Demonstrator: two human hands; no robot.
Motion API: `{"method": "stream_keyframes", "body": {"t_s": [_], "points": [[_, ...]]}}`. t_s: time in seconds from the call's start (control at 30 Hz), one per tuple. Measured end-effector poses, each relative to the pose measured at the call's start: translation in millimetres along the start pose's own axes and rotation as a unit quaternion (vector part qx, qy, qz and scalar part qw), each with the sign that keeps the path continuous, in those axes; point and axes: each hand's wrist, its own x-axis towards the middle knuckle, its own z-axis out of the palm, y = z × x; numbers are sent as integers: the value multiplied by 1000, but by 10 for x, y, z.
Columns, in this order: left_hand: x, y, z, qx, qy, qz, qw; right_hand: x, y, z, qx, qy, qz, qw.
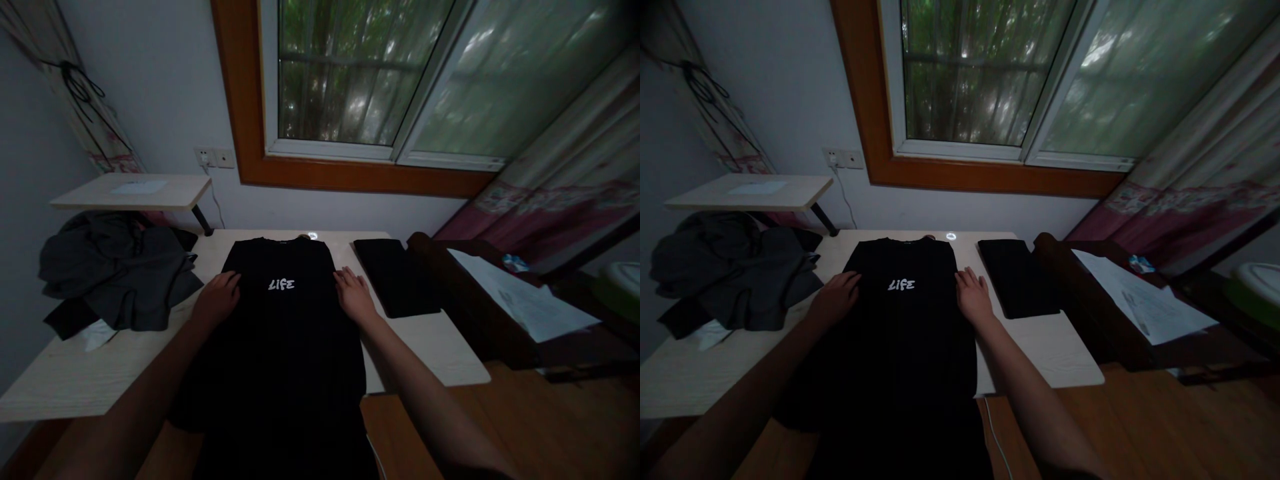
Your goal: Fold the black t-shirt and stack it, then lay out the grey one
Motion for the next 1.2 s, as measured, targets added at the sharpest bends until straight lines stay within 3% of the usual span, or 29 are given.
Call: {"method": "stream_keyframes", "body": {"t_s": [0.37,0.67,0.8,0.93,1.07,1.2], "points": [[490,-144,213,14,6,-7,1000,502,64,93,-16,4,16,1000],[625,-132,204,2,6,-37,999,696,188,184,28,-4,15,999],[504,-87,182,2,5,-53,999,625,228,187,41,6,13,999],[197,-41,111,19,10,-85,996,527,234,174,48,7,13,999],[-137,-112,61,28,14,-98,995,423,214,166,46,3,13,999],[-307,-222,83,34,13,-115,993,273,165,160,29,17,17,999]]}}
